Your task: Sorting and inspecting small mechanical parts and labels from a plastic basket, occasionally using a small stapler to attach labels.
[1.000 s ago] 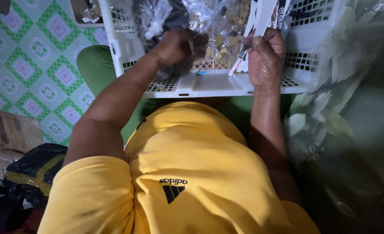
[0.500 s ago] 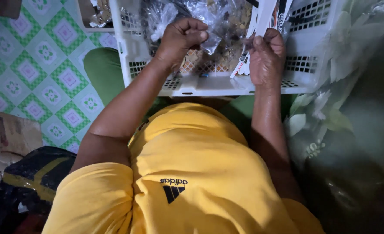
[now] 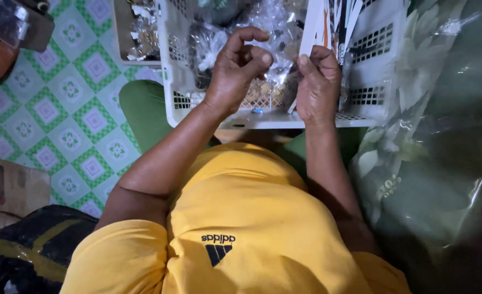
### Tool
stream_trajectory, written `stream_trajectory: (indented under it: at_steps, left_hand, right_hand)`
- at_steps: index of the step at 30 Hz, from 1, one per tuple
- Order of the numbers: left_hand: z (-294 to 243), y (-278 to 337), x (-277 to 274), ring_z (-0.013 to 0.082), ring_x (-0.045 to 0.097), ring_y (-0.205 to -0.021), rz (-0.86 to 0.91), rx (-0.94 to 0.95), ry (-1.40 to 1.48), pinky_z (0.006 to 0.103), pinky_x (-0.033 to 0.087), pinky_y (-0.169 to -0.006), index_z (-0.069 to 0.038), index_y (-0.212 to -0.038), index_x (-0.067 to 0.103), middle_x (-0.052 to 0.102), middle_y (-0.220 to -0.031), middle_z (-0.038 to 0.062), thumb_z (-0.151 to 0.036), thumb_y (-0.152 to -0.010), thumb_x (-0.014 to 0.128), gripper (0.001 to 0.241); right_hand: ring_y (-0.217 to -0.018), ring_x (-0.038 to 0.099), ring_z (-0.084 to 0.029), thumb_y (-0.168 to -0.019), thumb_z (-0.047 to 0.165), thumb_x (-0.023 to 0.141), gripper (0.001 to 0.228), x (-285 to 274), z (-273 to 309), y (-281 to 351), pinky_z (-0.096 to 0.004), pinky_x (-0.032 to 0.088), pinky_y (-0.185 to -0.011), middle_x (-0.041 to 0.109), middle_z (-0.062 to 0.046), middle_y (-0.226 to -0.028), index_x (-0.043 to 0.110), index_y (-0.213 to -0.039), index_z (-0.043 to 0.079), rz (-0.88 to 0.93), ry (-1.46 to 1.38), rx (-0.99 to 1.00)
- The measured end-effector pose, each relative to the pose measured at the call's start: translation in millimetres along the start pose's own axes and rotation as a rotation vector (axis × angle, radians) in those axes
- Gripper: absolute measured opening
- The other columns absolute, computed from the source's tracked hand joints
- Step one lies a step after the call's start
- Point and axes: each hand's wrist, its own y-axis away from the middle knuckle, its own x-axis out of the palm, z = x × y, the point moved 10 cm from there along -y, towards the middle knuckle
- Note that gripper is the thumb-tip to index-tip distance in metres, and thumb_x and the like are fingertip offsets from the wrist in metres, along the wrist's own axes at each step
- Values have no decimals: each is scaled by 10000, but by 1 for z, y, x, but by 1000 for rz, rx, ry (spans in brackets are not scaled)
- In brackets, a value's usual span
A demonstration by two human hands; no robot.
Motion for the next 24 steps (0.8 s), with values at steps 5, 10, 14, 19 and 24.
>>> stream_trajectory:
  at_steps: [5, 10, 14, 19, 24]
  left_hand:
    - [-38, 7, -4, 103, 592, -782, 19, 78, -129, 260, 550, -732, -89, -1016, 668, 685, -933, 36, 106, -958, 608, 212]
    - [-85, 26, -11, 126, 659, -899, 63, 106, -344, 253, 581, -852, -1, -1161, 685, 733, -1081, 87, 104, -976, 589, 234]
    - [-111, 41, -12, 212, 711, -1128, 104, 158, -454, 285, 563, -1052, 10, -1252, 687, 730, -1239, 134, 207, -796, 418, 564]
    - [-138, 50, -10, 216, 734, -961, 26, 276, -710, 328, 617, -917, 17, -1139, 747, 761, -1097, 138, 186, -850, 631, 355]
    - [-161, 55, 18, 250, 586, -1198, 86, 423, -964, 374, 512, -970, 29, -967, 737, 559, -1362, 117, 66, -950, 838, 108]
  right_hand:
    - [-919, 619, -141, -952, -41, 709, 200, 19, 21, 7, -278, 481, -937, 670, -30, -976, 660, -1106, 76, 38, 2, -45]
    - [-970, 651, -163, -968, -63, 702, 222, 32, 28, 13, -284, 504, -971, 678, -43, -1035, 637, -1128, 76, 89, -41, -38]
    - [-956, 646, -163, -966, -50, 709, 213, 40, 32, 16, -287, 514, -969, 672, -36, -1020, 644, -1126, 74, 102, -39, -40]
    - [-917, 657, -156, -967, -37, 718, 211, 43, 32, 20, -272, 513, -892, 703, -63, -986, 658, -1118, 96, 99, -30, 2]
    - [-937, 649, -131, -962, -61, 706, 208, 49, 37, 20, -248, 517, -940, 683, -21, -1012, 657, -1116, 70, 110, -41, -30]
